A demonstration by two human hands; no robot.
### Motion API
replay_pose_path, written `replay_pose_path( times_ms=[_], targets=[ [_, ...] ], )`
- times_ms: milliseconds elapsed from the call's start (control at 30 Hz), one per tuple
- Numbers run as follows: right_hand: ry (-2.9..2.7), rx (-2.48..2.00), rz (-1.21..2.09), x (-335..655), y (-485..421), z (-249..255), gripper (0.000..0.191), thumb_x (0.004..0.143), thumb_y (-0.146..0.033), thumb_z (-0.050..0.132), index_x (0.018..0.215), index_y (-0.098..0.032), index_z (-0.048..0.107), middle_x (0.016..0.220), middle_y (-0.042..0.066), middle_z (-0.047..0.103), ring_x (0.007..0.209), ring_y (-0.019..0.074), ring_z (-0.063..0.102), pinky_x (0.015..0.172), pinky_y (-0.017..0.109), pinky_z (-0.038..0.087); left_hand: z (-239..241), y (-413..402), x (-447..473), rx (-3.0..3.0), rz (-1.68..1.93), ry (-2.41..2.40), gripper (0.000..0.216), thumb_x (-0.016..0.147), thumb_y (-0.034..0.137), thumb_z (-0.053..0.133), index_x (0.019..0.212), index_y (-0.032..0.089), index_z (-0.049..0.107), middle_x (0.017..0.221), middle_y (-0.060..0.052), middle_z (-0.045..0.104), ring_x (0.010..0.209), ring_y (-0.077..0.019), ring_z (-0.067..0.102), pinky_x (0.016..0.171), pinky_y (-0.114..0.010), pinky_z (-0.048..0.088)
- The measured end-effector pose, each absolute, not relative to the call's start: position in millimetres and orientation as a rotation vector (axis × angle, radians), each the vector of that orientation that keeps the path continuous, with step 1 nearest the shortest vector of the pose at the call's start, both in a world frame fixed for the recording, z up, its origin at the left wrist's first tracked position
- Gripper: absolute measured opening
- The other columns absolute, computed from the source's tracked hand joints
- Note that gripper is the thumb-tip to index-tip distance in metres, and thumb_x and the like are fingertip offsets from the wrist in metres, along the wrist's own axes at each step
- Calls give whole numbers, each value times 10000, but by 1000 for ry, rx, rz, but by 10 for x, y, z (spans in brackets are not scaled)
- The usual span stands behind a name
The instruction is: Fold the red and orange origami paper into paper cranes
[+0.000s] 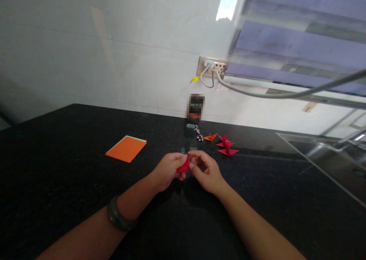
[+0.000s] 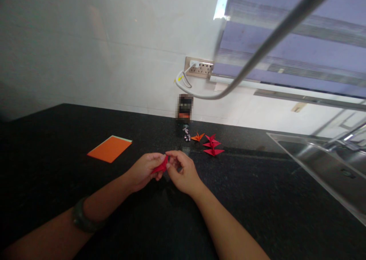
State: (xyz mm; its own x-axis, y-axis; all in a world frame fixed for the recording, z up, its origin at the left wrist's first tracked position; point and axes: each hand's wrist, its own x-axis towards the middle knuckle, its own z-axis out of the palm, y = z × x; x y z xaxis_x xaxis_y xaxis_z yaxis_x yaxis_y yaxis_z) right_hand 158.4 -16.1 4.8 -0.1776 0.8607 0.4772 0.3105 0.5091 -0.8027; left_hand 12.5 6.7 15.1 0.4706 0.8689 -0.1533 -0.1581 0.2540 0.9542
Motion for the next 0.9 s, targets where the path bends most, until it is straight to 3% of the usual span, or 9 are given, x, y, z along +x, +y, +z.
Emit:
replay_pose_path(
  times_ms=[900],
  targets=[
    [-1750,-982,632,1586,-140,13,184,774,-187,513,955,-203,540,672,-16,514,573,96,496,549,218,434,142,68,132,1136,809,828,226,750,327,509,685,112,536,464,31,481,356,-60,441,345,-165,339]
  ],
)
